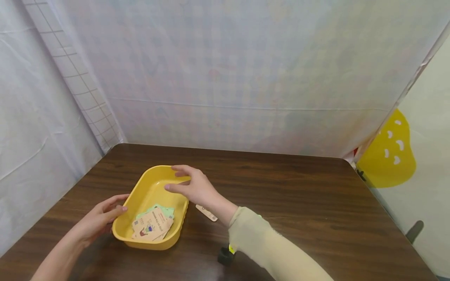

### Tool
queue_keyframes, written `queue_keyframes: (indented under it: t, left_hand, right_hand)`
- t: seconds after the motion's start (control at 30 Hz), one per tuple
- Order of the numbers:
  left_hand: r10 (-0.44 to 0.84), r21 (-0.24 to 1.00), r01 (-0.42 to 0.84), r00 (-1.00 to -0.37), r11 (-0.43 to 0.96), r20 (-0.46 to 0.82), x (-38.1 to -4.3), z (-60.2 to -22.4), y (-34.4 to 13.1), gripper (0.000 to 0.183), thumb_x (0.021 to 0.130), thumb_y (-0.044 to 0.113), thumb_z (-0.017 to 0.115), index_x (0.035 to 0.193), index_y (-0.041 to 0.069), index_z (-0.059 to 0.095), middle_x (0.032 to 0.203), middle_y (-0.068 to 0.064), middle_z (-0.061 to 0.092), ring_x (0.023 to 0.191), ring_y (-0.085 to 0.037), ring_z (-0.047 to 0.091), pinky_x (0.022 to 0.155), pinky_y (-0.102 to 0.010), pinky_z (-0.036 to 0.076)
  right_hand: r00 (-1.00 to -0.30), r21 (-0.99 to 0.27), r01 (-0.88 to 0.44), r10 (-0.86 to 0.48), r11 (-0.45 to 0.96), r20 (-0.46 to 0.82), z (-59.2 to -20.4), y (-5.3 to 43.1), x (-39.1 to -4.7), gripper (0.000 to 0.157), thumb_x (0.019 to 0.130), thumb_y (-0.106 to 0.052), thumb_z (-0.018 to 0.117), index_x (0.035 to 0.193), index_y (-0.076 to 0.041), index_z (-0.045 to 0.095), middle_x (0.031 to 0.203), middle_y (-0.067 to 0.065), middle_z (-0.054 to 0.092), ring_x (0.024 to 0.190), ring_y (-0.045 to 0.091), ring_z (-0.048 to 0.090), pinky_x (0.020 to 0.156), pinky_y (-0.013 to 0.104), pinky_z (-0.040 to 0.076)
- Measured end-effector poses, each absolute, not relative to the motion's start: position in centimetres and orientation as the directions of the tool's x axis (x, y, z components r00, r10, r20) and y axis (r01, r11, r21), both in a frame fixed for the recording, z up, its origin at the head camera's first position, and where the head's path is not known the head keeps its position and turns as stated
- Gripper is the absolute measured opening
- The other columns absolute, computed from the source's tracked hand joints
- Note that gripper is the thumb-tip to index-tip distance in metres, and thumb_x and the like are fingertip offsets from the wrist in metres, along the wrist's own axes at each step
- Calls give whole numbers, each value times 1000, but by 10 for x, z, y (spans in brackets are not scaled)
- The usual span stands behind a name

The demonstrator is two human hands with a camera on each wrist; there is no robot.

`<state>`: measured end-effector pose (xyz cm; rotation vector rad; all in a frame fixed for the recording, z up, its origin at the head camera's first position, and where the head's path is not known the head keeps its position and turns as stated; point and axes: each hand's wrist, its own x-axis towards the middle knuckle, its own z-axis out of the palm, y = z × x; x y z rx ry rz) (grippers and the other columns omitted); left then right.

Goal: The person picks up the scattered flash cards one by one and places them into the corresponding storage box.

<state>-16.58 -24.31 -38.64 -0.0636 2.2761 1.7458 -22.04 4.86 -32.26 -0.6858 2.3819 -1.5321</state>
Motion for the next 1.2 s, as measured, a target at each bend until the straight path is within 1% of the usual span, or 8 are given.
queue_keyframes:
  t: [0.33, 0.43, 0.6, 0.87, 1.03, 1.2]
  left_hand:
    - [125, 940, -209, -960, 270, -250, -166, -387, -243, 58, 103, 22, 49, 153, 3, 28, 96, -4, 62, 63, -8, 53, 56, -22, 46]
    - [127, 941, -211, -960, 266, -251, -166, -387, -242, 58, 103, 22, 49, 153, 3, 27, 97, -4, 62, 64, -8, 54, 57, -22, 47]
    - [129, 941, -209, -960, 265, -249, -165, -387, -242, 59, 102, 23, 50, 153, 3, 27, 97, -4, 62, 63, -8, 54, 56, -22, 46]
    - [129, 942, -203, -961, 265, -244, -165, -388, -243, 59, 103, 23, 50, 153, 3, 27, 97, -4, 62, 63, -8, 54, 57, -22, 47]
    - [138, 946, -191, -963, 261, -232, -165, -390, -244, 60, 102, 24, 51, 153, 2, 27, 96, -4, 62, 65, -8, 55, 57, -23, 50]
    - [137, 947, -190, -963, 259, -231, -166, -391, -245, 60, 102, 24, 51, 153, 3, 27, 96, -3, 63, 63, -8, 55, 56, -23, 48]
  right_hand:
    - [-863, -903, -266, -501, 337, 67, -322, 57, -220, 59, 91, -27, 71, 145, -21, 49, 141, 9, 57, 118, 29, 63, 96, 40, 54]
    - [-857, -903, -271, -510, 332, 70, -322, 59, -221, 59, 92, -26, 71, 146, -19, 48, 141, 11, 56, 118, 29, 63, 95, 39, 55]
    - [-856, -900, -272, -514, 341, 64, -323, 63, -221, 59, 92, -25, 71, 146, -19, 48, 140, 11, 56, 117, 28, 63, 94, 38, 55]
    - [-831, -901, -294, -551, 319, 76, -323, 70, -222, 60, 92, -19, 70, 147, -15, 47, 142, 16, 54, 117, 30, 63, 92, 37, 56]
    - [-825, -905, -289, -561, 313, 70, -323, 72, -222, 61, 91, -17, 72, 147, -16, 47, 144, 16, 52, 119, 32, 62, 91, 36, 56]
    - [-825, -900, -292, -561, 322, 66, -324, 74, -223, 63, 89, -16, 73, 147, -18, 47, 146, 14, 52, 122, 34, 60, 93, 37, 56]
